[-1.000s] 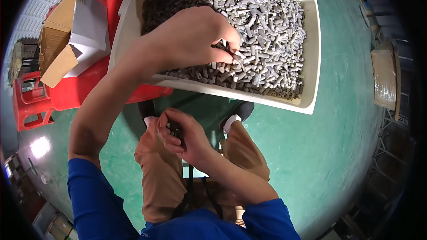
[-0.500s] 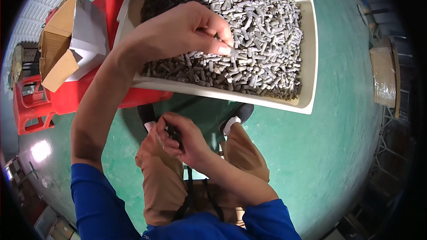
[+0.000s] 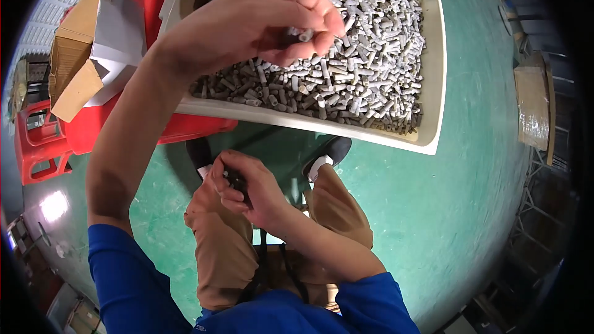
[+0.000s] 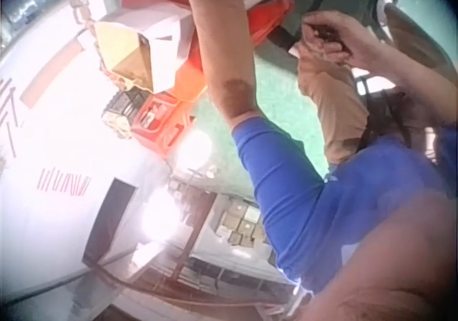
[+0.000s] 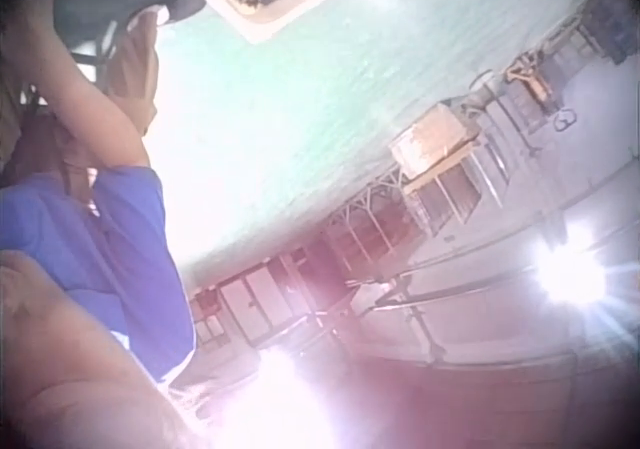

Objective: The person sorts small cylindrical metal components by hand, moving them from a tray into a cardboard box.

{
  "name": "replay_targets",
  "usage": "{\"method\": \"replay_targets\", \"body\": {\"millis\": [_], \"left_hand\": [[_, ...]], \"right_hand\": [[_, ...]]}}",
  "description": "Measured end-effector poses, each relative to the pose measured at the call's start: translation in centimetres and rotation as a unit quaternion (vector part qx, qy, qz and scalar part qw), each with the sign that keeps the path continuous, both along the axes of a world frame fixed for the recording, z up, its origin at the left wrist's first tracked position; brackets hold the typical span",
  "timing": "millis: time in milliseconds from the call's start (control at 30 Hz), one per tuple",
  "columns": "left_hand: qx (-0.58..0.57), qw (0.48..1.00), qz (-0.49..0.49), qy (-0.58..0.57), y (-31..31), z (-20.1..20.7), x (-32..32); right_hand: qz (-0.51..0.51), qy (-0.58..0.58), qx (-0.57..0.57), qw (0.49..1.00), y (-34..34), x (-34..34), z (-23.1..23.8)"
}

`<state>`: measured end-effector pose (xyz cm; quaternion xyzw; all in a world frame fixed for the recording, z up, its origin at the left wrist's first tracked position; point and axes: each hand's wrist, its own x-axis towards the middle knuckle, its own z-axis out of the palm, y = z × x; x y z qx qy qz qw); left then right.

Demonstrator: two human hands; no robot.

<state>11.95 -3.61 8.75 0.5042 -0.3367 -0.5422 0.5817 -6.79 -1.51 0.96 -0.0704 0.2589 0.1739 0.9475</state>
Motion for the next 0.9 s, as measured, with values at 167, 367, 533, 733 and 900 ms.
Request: {"method": "replay_targets", "body": {"millis": [167,367,533,733,900], "left_hand": [[0.023,0.977,-0.088,-0.192,0.2,-0.7,1.3],[0.008,0.887,-0.097,-0.451,0.6,-1.7,1.0],[0.039,0.885,-0.125,-0.447,0.4,-1.6,1.5],[0.003,0.92,0.022,-0.39,0.7,-2.5,2.5],[0.015,0.901,0.106,-0.42,0.3,-0.7,0.7]], "right_hand": [[0.017,0.001,-0.003,1.0,0.0,0.2,0.1],[0.006,-0.006,-0.001,1.0,0.2,0.1,-0.2],[0.005,-0.009,0.001,1.0,0.4,0.2,-0.3],[0.005,-0.011,-0.003,1.0,0.6,0.1,-0.6],[0.002,-0.01,0.002,1.0,0.7,0.1,-0.7]]}}
